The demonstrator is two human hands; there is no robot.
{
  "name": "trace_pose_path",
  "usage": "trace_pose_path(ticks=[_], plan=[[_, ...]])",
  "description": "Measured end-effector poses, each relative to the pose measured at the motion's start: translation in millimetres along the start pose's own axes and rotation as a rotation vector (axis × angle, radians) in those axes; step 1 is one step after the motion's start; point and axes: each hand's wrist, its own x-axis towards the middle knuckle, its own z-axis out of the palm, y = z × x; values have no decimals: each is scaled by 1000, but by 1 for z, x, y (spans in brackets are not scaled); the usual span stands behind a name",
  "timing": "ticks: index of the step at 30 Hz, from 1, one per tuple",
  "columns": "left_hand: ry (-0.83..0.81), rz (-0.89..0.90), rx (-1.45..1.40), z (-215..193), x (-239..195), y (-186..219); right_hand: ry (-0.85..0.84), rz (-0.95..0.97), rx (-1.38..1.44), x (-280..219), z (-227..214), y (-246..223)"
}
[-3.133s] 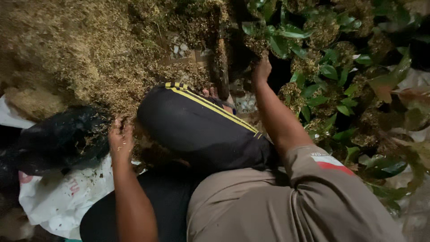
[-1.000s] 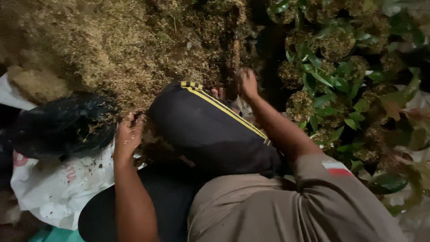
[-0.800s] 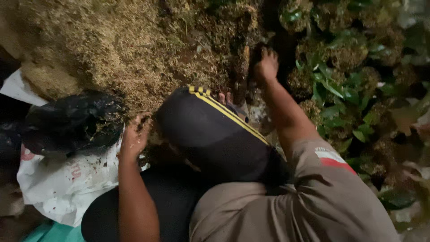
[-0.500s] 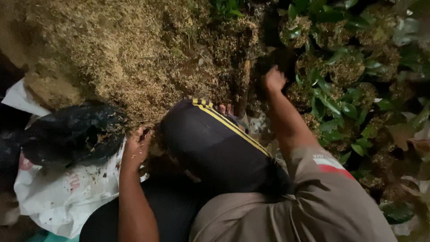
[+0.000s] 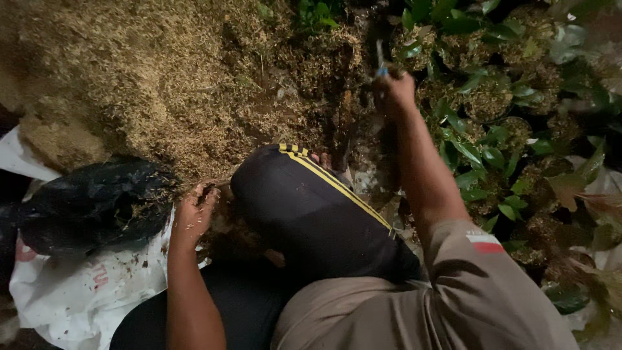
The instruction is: The person sits on the floor and fills a small black plastic pot with a loose, fibrous growing medium. They place a small green plant into the pot and add more medium around it, then set the finished pot aside. The person repeats this process with a second plant.
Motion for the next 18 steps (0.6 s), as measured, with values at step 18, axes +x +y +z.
trace_pose_path(ticks=[18], plan=[[-17, -60, 36, -7, -13, 7, 3, 143, -689, -79, 65, 123]])
